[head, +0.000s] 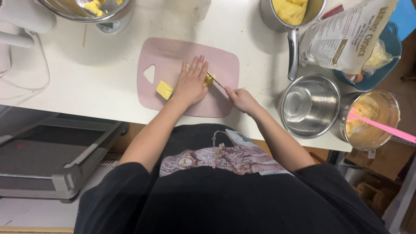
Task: The person cuts blocks of butter into small pieces using a knife on a cutting board and puts them into a metal bowl.
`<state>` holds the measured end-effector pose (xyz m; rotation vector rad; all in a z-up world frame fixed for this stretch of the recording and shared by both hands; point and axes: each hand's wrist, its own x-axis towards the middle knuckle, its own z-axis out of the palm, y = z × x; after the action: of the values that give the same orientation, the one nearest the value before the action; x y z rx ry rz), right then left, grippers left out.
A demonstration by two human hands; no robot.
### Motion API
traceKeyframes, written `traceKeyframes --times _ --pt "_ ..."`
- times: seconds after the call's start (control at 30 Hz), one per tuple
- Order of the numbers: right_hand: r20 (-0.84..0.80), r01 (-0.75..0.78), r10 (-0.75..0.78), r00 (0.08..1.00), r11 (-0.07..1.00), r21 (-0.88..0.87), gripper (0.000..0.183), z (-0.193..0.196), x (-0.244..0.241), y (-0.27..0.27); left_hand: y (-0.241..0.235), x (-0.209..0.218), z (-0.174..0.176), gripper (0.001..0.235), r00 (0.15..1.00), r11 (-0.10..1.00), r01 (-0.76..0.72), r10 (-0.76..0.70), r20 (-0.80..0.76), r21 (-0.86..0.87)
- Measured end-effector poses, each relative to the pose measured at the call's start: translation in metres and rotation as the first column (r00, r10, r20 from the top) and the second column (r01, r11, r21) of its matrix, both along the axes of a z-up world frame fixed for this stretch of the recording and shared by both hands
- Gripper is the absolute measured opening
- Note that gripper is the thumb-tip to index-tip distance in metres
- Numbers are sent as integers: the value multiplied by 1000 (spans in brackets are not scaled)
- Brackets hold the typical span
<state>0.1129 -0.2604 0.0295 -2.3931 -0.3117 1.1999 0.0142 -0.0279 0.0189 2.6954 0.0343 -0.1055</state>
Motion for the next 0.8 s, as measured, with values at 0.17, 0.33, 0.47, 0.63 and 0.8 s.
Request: traceKeyframes --times 0.17,0.33,0.47,0.63,0.8 --pt "50 -20 16 999 997 74 75 -14 -8 -4 0 -6 -3 80 999 1000 14 -14 -34 0" --pt "-16 36 -36 999 999 26 67 -5 -5 1 -2 -1 -4 79 999 998 3 -5 -37 -64" --pt "-92 97 -89 992 991 95 66 22 -10 10 6 -5 13 77 997 997 -18 24 74 -75" --pt "-174 113 -92 980 987 111 65 29 -34 19 15 -32 18 78 994 997 -56 61 93 -51" --pt "48 -48 44 998 995 85 69 -12 -47 19 16 -50 -5 82 1000 999 -4 4 7 36"
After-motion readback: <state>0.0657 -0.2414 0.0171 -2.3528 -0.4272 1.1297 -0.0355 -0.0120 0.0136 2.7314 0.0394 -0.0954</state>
